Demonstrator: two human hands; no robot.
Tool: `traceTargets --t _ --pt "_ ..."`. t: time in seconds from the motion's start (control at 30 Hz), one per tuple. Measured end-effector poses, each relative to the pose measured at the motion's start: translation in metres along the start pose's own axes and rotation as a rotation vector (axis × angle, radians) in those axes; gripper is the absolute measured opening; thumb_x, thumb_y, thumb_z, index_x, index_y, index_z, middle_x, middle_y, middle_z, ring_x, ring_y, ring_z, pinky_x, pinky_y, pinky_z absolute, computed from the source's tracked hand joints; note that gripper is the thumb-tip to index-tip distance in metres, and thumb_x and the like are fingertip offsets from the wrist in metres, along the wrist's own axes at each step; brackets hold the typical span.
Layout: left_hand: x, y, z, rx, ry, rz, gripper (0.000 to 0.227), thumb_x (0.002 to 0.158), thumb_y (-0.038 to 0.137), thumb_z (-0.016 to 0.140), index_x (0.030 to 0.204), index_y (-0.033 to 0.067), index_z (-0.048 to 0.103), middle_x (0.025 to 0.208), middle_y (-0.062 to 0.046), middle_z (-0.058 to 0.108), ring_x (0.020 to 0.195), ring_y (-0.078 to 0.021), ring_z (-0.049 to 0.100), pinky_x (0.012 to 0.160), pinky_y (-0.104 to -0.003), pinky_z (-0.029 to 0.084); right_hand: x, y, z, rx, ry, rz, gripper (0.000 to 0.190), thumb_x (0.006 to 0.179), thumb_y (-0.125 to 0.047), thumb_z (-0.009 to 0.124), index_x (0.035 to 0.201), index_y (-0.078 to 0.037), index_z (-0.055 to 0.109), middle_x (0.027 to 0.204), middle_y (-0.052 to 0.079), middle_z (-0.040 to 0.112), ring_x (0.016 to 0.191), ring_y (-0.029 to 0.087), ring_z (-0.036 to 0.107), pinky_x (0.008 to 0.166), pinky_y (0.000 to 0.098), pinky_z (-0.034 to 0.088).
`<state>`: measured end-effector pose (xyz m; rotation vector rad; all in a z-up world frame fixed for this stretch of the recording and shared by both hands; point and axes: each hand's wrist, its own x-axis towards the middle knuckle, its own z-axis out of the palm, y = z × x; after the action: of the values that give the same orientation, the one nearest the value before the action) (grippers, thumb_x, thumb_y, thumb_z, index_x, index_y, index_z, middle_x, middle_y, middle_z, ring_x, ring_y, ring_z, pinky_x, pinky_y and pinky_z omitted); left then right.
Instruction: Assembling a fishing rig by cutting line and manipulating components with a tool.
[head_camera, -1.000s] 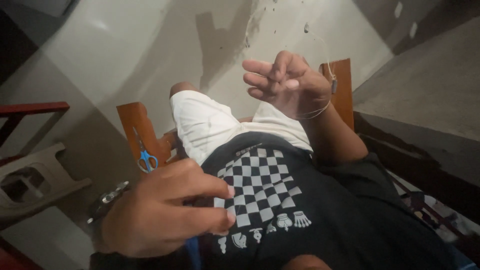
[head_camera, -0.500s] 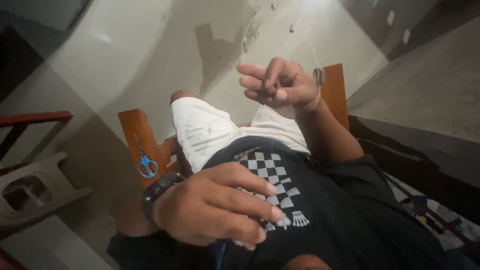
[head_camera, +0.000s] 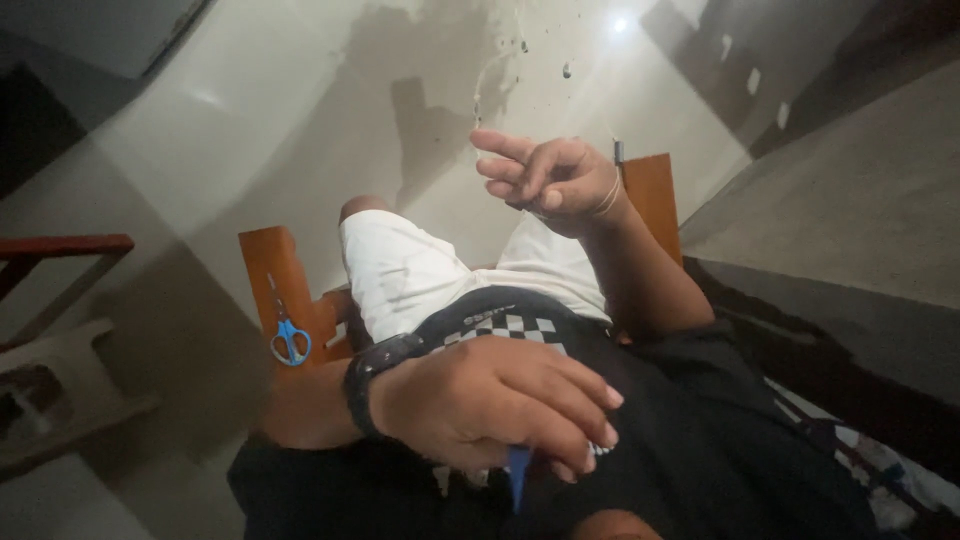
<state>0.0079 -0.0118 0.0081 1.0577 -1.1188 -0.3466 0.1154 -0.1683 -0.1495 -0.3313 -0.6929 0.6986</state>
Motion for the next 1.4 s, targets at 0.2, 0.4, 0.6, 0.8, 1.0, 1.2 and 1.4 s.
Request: traceTargets --t 0.2,0.4,0.6,0.8,1.0,1.2,1.4 --pt "0.003 -0.016 0.007 -0.092 -0.041 -0.016 0.017 0.094 0.007 0.040 0.101 -0.0028 0.052 0.104 -0.018 0.055 0.101 -0.0356 0.059 0.103 -0.048 0.048 -0.003 0.002 -0.002 0.009 -0.044 -0.029 0.018 0.081 0.011 0.050 0.097 0.007 0.058 0.141 0.026 0.020 0.129 0.030 0.035 0.111 0.0389 0.032" --pt "-0.002 -0.028 0.016 0.091 0.048 -0.070 0.015 0.088 0.007 0.056 0.101 0.0003 0.054 0.106 -0.016 0.056 0.105 -0.0339 0.058 0.100 -0.045 0.048 -0.008 0.007 -0.005 0.110 -0.126 -0.040 0.017 0.082 0.007 0.051 0.097 0.002 0.059 0.143 0.022 0.019 0.132 0.029 0.031 0.113 0.0381 0.026" --pt "-0.006 -0.030 0.015 0.221 0.126 -0.169 0.010 0.085 -0.003 0.054 0.094 -0.0007 0.057 0.100 -0.015 0.058 0.094 -0.0285 0.058 0.084 -0.038 0.050 -0.017 0.010 -0.015 0.291 -0.115 0.007 0.010 0.080 0.008 0.056 0.089 0.011 0.059 0.142 0.022 0.020 0.132 0.029 0.030 0.112 0.0409 0.027" --pt "-0.021 -0.028 0.011 0.473 0.163 -0.137 0.021 0.082 -0.011 0.049 0.103 -0.0082 0.050 0.103 -0.024 0.053 0.095 -0.0355 0.055 0.087 -0.044 0.049 -0.022 0.014 -0.022 0.256 -0.257 0.018 0.009 0.085 0.004 0.054 0.093 0.006 0.057 0.146 0.017 0.011 0.135 0.027 0.021 0.113 0.0422 0.021" --pt "-0.054 -0.041 -0.027 1.004 0.670 0.273 0.032 0.094 0.023 0.031 0.103 0.0004 0.051 0.096 -0.019 0.056 0.095 -0.0338 0.054 0.090 -0.053 0.042 -0.016 0.026 -0.015 0.370 -0.273 -0.158 0.012 0.081 0.003 0.052 0.089 0.011 0.055 0.141 0.029 0.007 0.131 0.035 0.019 0.106 0.0508 0.018" --pt "-0.049 0.004 -0.032 0.616 1.047 -0.151 0.041 0.093 0.048 0.042 0.104 0.0091 0.038 0.068 -0.003 0.039 0.057 -0.0134 0.043 0.056 -0.023 0.045 -0.022 0.008 -0.016 0.211 -0.302 0.025 0.008 0.086 0.002 0.053 0.093 0.004 0.058 0.147 0.013 0.015 0.137 0.026 0.022 0.115 0.0403 0.019" --pt "-0.026 0.018 -0.043 1.022 0.301 -0.476 0.021 0.088 -0.004 0.044 0.105 0.0012 0.054 0.095 -0.011 0.052 0.088 -0.0290 0.046 0.075 -0.036 0.041 -0.025 0.008 -0.011 0.160 -0.242 0.010 0.009 0.085 0.003 0.055 0.093 0.005 0.059 0.145 0.017 0.016 0.136 0.028 0.023 0.116 0.0437 0.019"
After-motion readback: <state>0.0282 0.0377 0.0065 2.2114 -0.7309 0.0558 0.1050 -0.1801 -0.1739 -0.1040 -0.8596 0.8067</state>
